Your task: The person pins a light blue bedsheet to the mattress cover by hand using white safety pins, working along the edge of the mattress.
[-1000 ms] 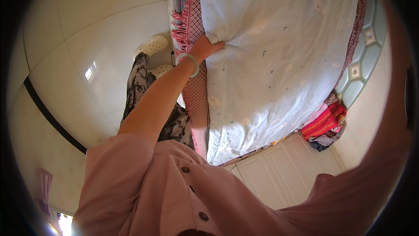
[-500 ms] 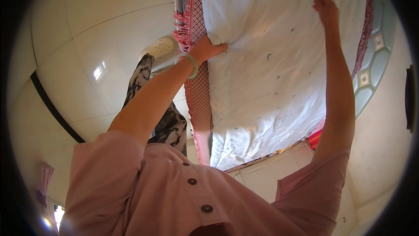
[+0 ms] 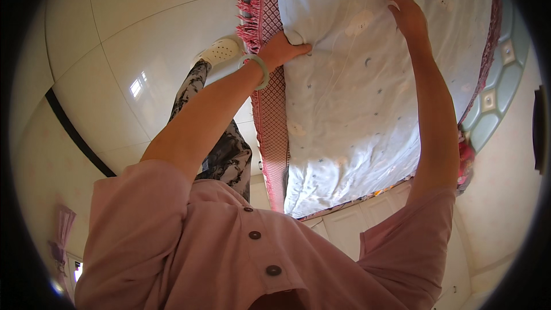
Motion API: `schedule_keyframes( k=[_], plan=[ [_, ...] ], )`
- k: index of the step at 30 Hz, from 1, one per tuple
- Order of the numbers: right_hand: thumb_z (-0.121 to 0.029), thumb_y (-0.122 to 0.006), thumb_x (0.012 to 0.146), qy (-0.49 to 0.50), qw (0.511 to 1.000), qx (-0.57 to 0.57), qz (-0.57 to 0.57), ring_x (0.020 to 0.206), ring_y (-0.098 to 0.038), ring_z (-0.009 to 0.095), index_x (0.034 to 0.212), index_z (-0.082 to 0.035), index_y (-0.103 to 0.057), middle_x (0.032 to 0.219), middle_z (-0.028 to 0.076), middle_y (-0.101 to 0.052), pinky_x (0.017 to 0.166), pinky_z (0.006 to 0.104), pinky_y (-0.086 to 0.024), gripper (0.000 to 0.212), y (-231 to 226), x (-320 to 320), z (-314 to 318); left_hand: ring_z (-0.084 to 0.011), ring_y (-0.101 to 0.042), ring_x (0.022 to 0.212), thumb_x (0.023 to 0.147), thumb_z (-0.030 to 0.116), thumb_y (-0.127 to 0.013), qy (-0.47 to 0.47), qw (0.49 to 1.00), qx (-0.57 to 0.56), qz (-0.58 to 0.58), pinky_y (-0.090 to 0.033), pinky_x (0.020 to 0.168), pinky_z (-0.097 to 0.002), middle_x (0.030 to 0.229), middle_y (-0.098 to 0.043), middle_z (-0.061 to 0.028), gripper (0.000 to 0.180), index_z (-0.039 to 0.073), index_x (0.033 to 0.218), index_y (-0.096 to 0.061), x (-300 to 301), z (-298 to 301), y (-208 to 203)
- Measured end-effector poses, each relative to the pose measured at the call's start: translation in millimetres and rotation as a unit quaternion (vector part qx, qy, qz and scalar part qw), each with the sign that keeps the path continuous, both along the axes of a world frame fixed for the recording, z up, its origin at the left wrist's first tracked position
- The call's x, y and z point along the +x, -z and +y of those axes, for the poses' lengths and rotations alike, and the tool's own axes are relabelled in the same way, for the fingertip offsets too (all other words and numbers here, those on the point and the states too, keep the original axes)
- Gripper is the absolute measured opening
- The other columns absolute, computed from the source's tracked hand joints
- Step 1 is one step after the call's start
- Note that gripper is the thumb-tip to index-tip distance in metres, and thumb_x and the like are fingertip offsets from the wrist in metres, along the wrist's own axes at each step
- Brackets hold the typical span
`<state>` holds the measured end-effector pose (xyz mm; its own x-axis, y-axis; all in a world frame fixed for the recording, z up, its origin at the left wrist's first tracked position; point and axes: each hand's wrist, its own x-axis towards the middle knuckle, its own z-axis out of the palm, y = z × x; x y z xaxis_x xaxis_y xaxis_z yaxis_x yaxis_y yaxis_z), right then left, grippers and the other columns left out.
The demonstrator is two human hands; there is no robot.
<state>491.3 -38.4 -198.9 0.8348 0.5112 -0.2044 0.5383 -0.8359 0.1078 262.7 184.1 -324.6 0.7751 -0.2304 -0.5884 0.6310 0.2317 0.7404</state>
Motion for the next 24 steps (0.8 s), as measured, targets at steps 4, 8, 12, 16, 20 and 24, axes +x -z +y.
schedule_keyframes(
  k=[4,8,12,16,20,24],
  plan=[
    [-0.006,-0.053,0.083,-0.177,0.967,0.178,0.041,0.093,-0.063,0.028,0.107,-0.012,-0.062,0.108,0.004,-0.062,0.076,0.0351,-0.053,0.027,-19,-53,48,-0.0187,-0.063,0.098,0.077,0.024,-0.077,-0.011,1.000,-0.022,0.009,-0.049,0.086,-0.0307,0.111,-0.065,-0.0102,0.057,0.000,0.124,-0.056,-1,4,2],
    [-0.005,-0.052,0.082,-0.236,0.914,0.114,0.311,0.090,-0.061,0.028,0.096,-0.008,-0.059,0.105,0.008,-0.060,0.070,0.0384,-0.052,0.015,-8,-129,92,-0.0160,-0.063,0.092,0.077,0.022,-0.077,-0.027,0.994,-0.109,-0.001,-0.051,0.080,-0.0286,0.104,-0.067,-0.0068,0.050,0.003,0.120,-0.060,-4,6,-1],
    [-0.008,-0.055,0.083,-0.194,0.918,0.018,0.346,0.078,-0.060,0.030,0.090,-0.006,-0.057,0.090,0.010,-0.061,0.066,0.0399,-0.049,0.008,0,-135,89,-0.0143,-0.063,0.087,0.078,0.022,-0.076,-0.023,0.998,-0.027,-0.045,-0.051,0.076,-0.0277,0.099,-0.067,-0.0054,0.044,0.004,0.116,-0.062,-4,0,8],
    [-0.012,-0.060,0.083,-0.075,0.889,-0.024,0.452,0.061,-0.054,0.024,0.088,-0.003,-0.060,0.066,0.009,-0.054,0.057,0.0345,-0.043,0.010,0,-123,77,-0.0142,-0.063,0.085,0.078,0.023,-0.076,-0.009,0.999,-0.043,0.001,-0.051,0.075,-0.0283,0.098,-0.068,-0.0060,0.044,0.003,0.115,-0.062,-4,0,12],
    [-0.008,-0.055,0.085,0.300,0.706,0.041,0.641,0.048,-0.043,0.013,0.082,-0.002,-0.062,0.057,0.001,-0.049,0.048,0.0269,-0.035,0.010,1,-132,85,-0.0146,-0.063,0.086,0.078,0.025,-0.076,-0.014,0.998,-0.062,-0.009,-0.051,0.076,-0.0286,0.099,-0.068,-0.0071,0.045,0.002,0.114,-0.062,-3,6,-4],
    [-0.005,-0.056,0.084,0.485,0.615,0.258,0.565,0.049,-0.033,0.006,0.082,-0.002,-0.062,0.058,-0.004,-0.040,0.047,0.0223,-0.031,0.007,-2,-148,104,-0.0147,-0.063,0.087,0.078,0.026,-0.075,-0.014,0.999,-0.044,-0.023,-0.051,0.077,-0.0290,0.100,-0.068,-0.0081,0.045,0.002,0.114,-0.062,-4,6,-1]
  ],
)
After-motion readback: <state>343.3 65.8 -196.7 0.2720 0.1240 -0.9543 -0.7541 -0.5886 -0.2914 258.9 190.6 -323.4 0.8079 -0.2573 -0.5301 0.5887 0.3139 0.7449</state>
